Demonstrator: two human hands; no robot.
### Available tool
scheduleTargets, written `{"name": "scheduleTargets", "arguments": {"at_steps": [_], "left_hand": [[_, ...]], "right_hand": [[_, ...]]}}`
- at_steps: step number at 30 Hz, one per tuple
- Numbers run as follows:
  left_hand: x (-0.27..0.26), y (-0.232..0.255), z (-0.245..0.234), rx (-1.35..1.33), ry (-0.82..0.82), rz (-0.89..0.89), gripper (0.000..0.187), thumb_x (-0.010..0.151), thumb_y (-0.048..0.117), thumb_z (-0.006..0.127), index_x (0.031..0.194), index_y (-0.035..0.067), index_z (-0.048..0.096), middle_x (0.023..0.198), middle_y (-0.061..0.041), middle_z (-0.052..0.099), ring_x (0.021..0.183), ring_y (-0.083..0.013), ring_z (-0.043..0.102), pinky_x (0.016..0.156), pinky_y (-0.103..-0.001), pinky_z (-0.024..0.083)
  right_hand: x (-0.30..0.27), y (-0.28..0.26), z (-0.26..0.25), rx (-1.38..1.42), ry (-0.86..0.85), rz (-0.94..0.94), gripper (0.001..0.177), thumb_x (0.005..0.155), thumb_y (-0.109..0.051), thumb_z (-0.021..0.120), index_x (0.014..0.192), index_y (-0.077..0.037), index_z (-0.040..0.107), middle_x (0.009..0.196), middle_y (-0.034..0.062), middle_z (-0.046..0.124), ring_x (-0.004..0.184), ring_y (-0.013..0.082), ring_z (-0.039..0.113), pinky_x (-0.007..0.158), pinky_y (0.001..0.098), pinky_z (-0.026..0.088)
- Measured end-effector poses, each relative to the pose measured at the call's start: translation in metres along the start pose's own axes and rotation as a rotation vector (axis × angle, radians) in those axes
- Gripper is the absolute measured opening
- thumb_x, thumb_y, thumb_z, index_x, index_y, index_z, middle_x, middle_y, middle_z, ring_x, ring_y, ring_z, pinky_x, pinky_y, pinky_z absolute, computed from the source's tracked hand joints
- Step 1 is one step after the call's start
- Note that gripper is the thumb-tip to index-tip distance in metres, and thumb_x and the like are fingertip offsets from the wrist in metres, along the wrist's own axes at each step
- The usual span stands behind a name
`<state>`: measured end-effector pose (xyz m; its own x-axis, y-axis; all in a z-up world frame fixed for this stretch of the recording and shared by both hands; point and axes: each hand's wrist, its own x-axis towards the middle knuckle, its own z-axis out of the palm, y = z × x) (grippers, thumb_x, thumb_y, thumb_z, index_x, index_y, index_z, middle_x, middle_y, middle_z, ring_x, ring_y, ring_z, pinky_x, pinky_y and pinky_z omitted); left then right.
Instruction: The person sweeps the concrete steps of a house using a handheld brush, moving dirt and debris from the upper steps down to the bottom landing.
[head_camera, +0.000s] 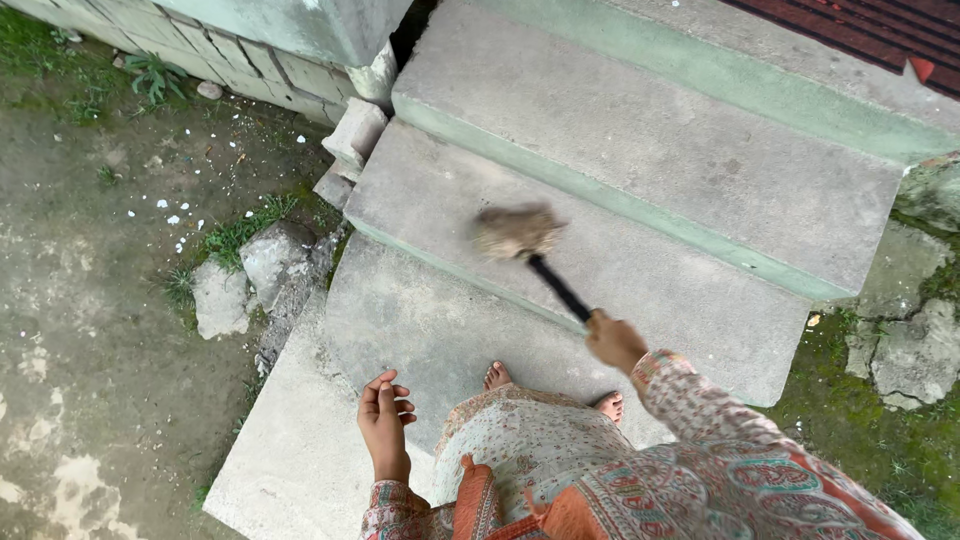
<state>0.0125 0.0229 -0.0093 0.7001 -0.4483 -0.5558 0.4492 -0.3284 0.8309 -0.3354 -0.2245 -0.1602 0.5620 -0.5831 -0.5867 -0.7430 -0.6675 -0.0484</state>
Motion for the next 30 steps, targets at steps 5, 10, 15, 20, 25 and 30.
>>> {"name": "scheduleTargets", "arguments": {"at_steps": [5, 10, 15, 20, 25, 30], "left_hand": [[0.003, 0.004, -0.004, -0.028, 0.002, 0.015, 0.022, 0.102, 0.018, 0.047, 0.111, 0.009, 0.064, 0.081, 0.000, 0.061, 0.060, -0.0076, 0.053, 0.052, -0.024, 0.046], [0.008, 0.017, -0.004, -0.061, -0.007, 0.066, 0.022, 0.102, 0.018, 0.047, 0.111, 0.009, 0.064, 0.081, -0.001, 0.062, 0.060, -0.0074, 0.053, 0.052, -0.024, 0.047], [0.021, 0.029, -0.006, -0.101, 0.016, 0.070, 0.021, 0.102, 0.017, 0.048, 0.112, 0.008, 0.064, 0.081, -0.001, 0.062, 0.060, -0.0074, 0.053, 0.051, -0.024, 0.046], [0.026, 0.027, -0.004, -0.147, 0.061, 0.055, 0.021, 0.102, 0.018, 0.048, 0.112, 0.008, 0.064, 0.081, -0.001, 0.062, 0.060, -0.0079, 0.054, 0.051, -0.024, 0.046], [0.020, 0.013, -0.012, -0.187, 0.171, 0.014, 0.021, 0.101, 0.017, 0.048, 0.112, 0.008, 0.063, 0.081, -0.002, 0.062, 0.059, -0.0085, 0.053, 0.050, -0.025, 0.046], [0.022, 0.014, -0.015, -0.177, 0.350, -0.121, 0.023, 0.102, 0.017, 0.046, 0.114, 0.007, 0.063, 0.080, -0.003, 0.060, 0.060, -0.0090, 0.052, 0.050, -0.025, 0.044]], "right_hand": [[-0.004, -0.099, -0.043, 0.495, -0.142, 0.011, 0.048, 0.097, -0.024, 0.052, 0.143, -0.012, 0.041, 0.070, 0.0050, 0.063, 0.043, 0.0108, 0.047, 0.035, 0.0266, 0.040], [-0.004, -0.117, -0.072, 0.331, 0.297, -0.295, 0.052, 0.084, -0.033, 0.067, 0.134, -0.020, 0.060, 0.080, 0.0068, 0.074, 0.052, 0.0071, 0.051, 0.044, 0.0243, 0.037], [-0.021, -0.081, -0.123, 0.456, 0.039, -0.075, 0.051, 0.092, -0.033, 0.054, 0.141, -0.020, 0.048, 0.103, 0.0046, 0.074, 0.046, 0.0161, 0.056, 0.040, 0.0294, 0.048], [0.002, -0.025, -0.125, 0.487, -0.008, 0.337, 0.049, 0.098, -0.036, 0.051, 0.142, -0.015, 0.043, 0.088, 0.0192, 0.073, 0.053, 0.0165, 0.058, 0.050, 0.0302, 0.051], [0.078, 0.001, -0.100, 0.682, 0.039, 0.518, 0.042, 0.099, -0.034, 0.052, 0.123, 0.000, 0.054, 0.078, 0.0194, 0.073, 0.057, 0.0282, 0.069, 0.057, 0.0416, 0.057], [0.120, -0.072, -0.083, 0.563, 0.205, 0.055, 0.029, 0.090, -0.025, 0.057, 0.111, -0.007, 0.051, 0.073, 0.0182, 0.069, 0.063, 0.0350, 0.067, 0.060, 0.0461, 0.055]]}}
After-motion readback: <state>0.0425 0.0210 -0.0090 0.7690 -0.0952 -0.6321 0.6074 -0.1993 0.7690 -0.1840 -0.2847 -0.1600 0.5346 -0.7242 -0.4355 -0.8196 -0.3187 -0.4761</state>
